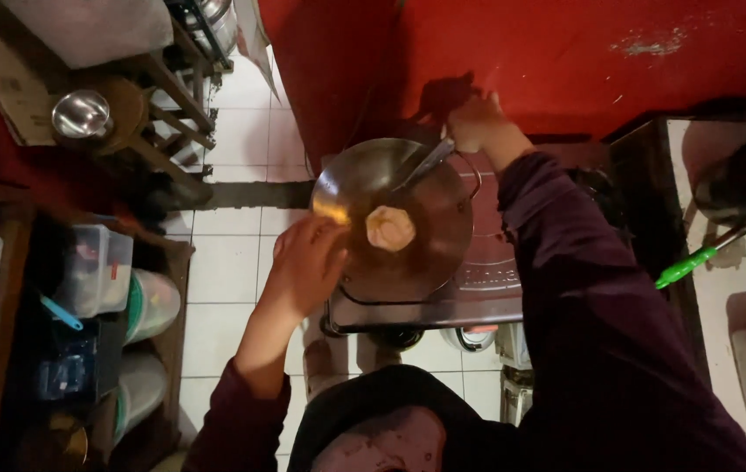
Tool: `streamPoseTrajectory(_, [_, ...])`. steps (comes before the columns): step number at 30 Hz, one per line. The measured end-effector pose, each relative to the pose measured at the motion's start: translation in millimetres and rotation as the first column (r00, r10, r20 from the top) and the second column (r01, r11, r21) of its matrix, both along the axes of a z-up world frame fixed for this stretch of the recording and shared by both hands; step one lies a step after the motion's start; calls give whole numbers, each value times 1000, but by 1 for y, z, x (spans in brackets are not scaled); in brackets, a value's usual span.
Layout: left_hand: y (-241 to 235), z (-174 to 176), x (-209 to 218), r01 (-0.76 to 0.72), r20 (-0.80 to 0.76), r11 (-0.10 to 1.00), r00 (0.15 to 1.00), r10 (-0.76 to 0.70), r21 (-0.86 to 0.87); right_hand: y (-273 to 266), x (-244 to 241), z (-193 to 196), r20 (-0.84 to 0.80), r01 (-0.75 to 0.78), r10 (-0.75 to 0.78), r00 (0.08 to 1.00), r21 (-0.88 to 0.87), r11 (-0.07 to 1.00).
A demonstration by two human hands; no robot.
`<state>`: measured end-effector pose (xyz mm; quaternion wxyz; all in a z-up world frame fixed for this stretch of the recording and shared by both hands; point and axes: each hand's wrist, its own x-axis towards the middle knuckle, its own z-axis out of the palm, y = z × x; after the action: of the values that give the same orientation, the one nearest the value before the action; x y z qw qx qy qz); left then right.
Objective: The person fries an egg in a wok on a gas stove. They use a slotted spatula to move and flip the egg in hot oil, adjusting the flame briefly. The egg cooks until the white is set and the yolk remains visible.
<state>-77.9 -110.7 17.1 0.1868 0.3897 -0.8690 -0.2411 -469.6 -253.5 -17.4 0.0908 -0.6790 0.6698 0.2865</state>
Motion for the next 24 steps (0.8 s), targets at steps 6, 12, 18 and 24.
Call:
streamPoseTrajectory(6, [11,17,0,-32,35,999,999,32,-5,1,14,-4,111,-19,15,994,36,999])
streamPoseTrajectory(12, [30,23,7,-111,-10,990,994,113,89,1,-4,-8,104,-7,13,994,-60,998])
streamPoseTrajectory(18, [38,22,11,-151,28,988,988,151,20,43,45,50,202,-63,78,976,-82,995])
streamPoseTrajectory(24, [50,25,22,-146,-60,988,987,149,46,48,-13,20,-85,-47,31,996,-201,979])
